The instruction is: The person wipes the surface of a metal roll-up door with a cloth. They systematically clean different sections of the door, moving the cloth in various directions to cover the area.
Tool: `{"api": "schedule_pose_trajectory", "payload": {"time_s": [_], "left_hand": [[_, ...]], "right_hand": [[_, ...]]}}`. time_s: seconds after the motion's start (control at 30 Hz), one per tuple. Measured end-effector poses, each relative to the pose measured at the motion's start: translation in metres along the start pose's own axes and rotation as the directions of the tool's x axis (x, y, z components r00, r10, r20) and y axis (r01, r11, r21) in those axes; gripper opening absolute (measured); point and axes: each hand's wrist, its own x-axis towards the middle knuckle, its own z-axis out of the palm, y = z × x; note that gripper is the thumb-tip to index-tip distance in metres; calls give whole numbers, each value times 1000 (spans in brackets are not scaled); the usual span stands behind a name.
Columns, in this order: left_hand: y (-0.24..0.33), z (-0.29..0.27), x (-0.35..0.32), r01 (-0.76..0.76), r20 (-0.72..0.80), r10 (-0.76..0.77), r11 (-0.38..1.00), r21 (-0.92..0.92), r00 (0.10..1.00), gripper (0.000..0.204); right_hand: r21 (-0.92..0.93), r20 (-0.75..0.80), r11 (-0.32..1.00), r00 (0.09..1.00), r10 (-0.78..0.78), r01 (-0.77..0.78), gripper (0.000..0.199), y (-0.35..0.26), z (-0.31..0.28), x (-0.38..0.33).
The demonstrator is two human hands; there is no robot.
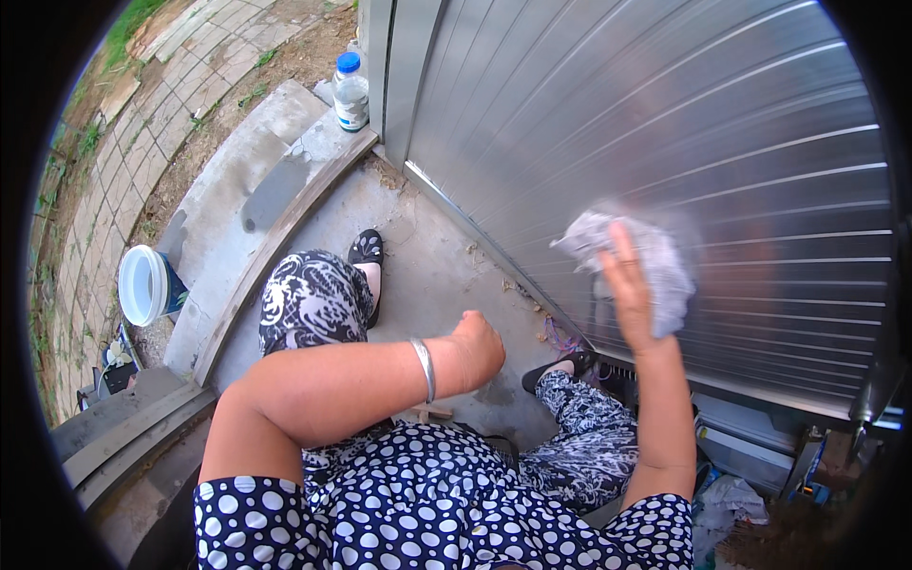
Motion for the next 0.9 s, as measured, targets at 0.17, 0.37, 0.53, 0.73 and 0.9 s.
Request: {"api": "schedule_pose_trajectory", "payload": {"time_s": [0.17,0.37,0.53,0.73,0.9], "left_hand": [[-5,1,1,22,54,-22,1000,5,998,21],[-3,-2,7,-6,36,5,1000,18,999,20],[-3,3,-2,16,0,-16,1000,17,1000,19],[4,3,-1,-21,-7,22,998,54,1000,22],[11,-2,-2,-23,22,22,999,42,1000,27]], "right_hand": [[-355,-383,933,919,-90,-57,41,42,-121,8],[-522,-602,816,785,-145,-249,52,58,-160,4],[-163,-328,985,938,-109,58,29,33,-60,12],[-58,95,981,979,-179,185,34,2,57,-5],[278,218,956,964,-153,90,44,-11,147,-19]]}}
